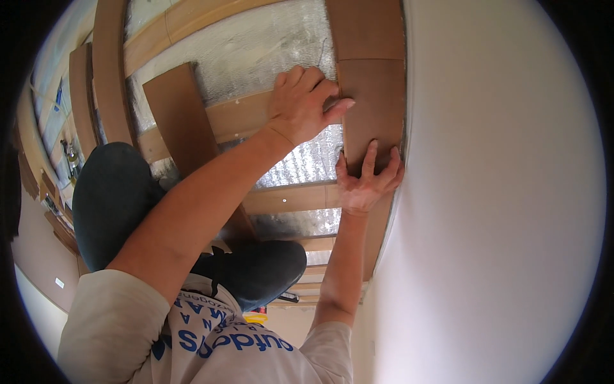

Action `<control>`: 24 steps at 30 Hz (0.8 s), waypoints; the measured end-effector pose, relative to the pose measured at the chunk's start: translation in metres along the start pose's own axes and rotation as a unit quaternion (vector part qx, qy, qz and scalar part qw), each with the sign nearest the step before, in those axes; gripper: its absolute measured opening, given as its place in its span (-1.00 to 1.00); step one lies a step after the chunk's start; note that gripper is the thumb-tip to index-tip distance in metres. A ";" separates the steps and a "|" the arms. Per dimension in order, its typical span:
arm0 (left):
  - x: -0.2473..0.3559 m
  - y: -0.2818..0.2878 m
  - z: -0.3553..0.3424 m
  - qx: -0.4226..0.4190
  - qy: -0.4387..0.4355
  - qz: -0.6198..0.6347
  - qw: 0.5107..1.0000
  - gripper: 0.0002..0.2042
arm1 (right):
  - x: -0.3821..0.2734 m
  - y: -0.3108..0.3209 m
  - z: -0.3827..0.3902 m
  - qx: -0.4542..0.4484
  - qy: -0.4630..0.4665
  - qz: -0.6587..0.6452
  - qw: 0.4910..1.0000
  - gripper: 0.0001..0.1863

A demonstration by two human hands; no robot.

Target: The person uses a table saw to cut a wooden plank, applies sealant from a tube onto the back of a plank, and then positions the plank onto the floor alongside others.

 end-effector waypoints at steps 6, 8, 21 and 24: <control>0.000 -0.001 0.001 0.004 0.001 -0.011 1.000 -0.71 | 0.002 -0.001 0.002 -0.006 -0.001 -0.030 1.000 -0.28; 0.000 -0.002 0.000 -0.003 0.004 -0.018 1.000 -0.71 | 0.002 -0.002 0.001 0.000 0.001 -0.041 0.999 -0.29; 0.001 -0.001 0.000 0.013 -0.004 -0.016 1.000 -0.71 | 0.003 -0.001 -0.002 0.004 0.010 -0.036 0.999 -0.31; 0.001 -0.002 0.000 0.011 0.001 -0.016 1.000 -0.71 | 0.001 -0.003 0.001 0.003 0.012 -0.036 0.999 -0.31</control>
Point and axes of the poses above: each hand's wrist, its own z-axis away from the middle knuckle, its own y-axis out of the back of the hand, x = y × z, the point moved 3 cm from there along -z, towards the middle knuckle, and after that the axes turned 10 degrees about -y, right-handed, at the moved point
